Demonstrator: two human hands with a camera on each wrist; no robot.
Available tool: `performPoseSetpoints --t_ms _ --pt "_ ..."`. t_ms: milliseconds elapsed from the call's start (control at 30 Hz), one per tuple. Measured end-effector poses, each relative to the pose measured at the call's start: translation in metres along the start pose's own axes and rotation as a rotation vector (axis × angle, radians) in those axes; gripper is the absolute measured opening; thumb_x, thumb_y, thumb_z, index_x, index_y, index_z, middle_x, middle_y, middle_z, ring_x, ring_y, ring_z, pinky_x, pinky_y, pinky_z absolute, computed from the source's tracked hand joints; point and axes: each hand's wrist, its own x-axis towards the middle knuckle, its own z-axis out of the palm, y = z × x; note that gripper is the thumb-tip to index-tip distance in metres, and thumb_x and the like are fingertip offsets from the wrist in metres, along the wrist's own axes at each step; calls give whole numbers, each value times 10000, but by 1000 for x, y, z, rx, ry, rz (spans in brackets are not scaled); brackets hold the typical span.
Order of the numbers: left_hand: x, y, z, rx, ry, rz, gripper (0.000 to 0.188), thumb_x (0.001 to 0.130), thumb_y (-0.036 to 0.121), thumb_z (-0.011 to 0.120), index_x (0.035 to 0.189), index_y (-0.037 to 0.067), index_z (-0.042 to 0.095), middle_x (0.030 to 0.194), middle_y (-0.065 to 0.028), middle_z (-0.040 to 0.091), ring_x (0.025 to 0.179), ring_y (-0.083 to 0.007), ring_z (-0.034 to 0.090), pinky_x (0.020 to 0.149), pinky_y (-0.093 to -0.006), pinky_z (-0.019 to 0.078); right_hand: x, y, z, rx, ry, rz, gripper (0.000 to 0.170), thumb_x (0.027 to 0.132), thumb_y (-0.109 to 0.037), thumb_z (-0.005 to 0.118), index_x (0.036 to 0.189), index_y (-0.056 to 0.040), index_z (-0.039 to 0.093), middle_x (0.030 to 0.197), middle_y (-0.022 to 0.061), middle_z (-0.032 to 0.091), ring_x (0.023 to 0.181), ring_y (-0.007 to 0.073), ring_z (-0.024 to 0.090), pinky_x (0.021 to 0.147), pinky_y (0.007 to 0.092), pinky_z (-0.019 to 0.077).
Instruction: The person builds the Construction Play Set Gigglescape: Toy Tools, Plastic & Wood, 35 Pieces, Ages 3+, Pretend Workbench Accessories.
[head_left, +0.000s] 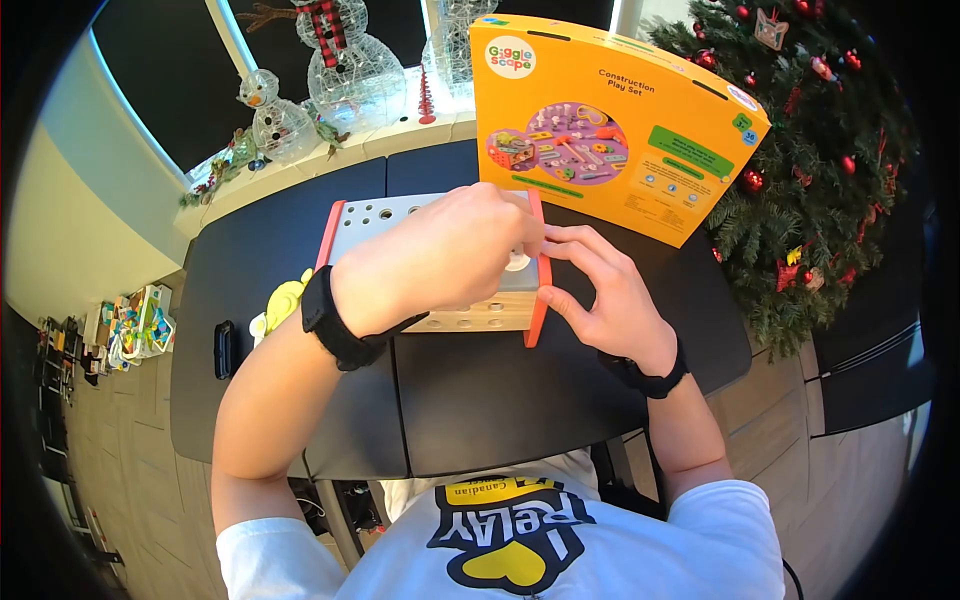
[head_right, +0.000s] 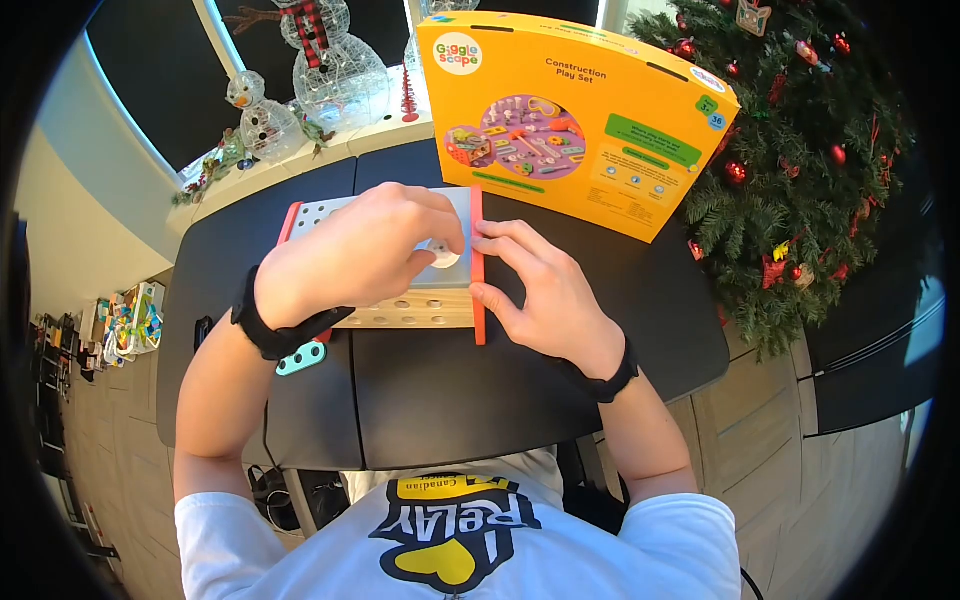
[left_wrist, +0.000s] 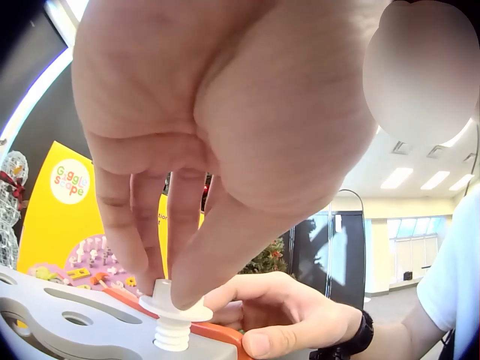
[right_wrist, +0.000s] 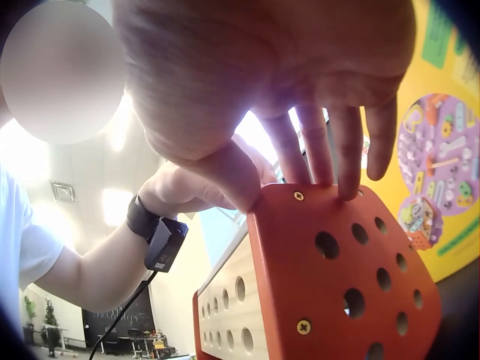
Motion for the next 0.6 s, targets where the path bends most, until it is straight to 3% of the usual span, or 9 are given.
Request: performPoseSetpoints --t_ms 167,267,367,567,600 --pt "2 9 -5 -45 64 -34 175 860 93 758 1001 -10 746 937 -187 704 932 -405 691 816 -469 556 1 -1 0 13 -1 12 373 900 -164 782 1216 -7 663 1299 148 647 1146 385 660 954 414 555" --pt "4 17 -3 201 8 -180 176 870 123 760 988 -7 745 908 -191 687 904 -404 688 803 -483 552 0 1 1 7 10 -4 374 898 -165 783 1216 -8 663 1291 148 648 1141 386 661 952 415 556" --pt "10 19 -1 242 -139 -292 169 880 136 753 973 -5 742 896 -195 674 885 -399 686 796 -490 549 0 1 1 -5 8 2 371 897 -163 783 1211 -7 662 1289 150 649 1139 387 661 950 416 557" --pt "3 -3 -1 43 -67 77 143 886 114 739 966 -5 732 917 -180 683 886 -409 685 806 -484 552 1 1 1 10 7 -8 371 890 -159 784 1206 -7 660 1287 151 651 1142 388 661 950 417 558" --pt "3 -2 -1 18 -56 69 145 884 116 741 963 -5 730 913 -178 680 883 -410 683 804 -485 551 1 1 1 10 7 -6 369 889 -160 785 1202 -7 662 1286 151 651 1142 387 662 950 417 558"
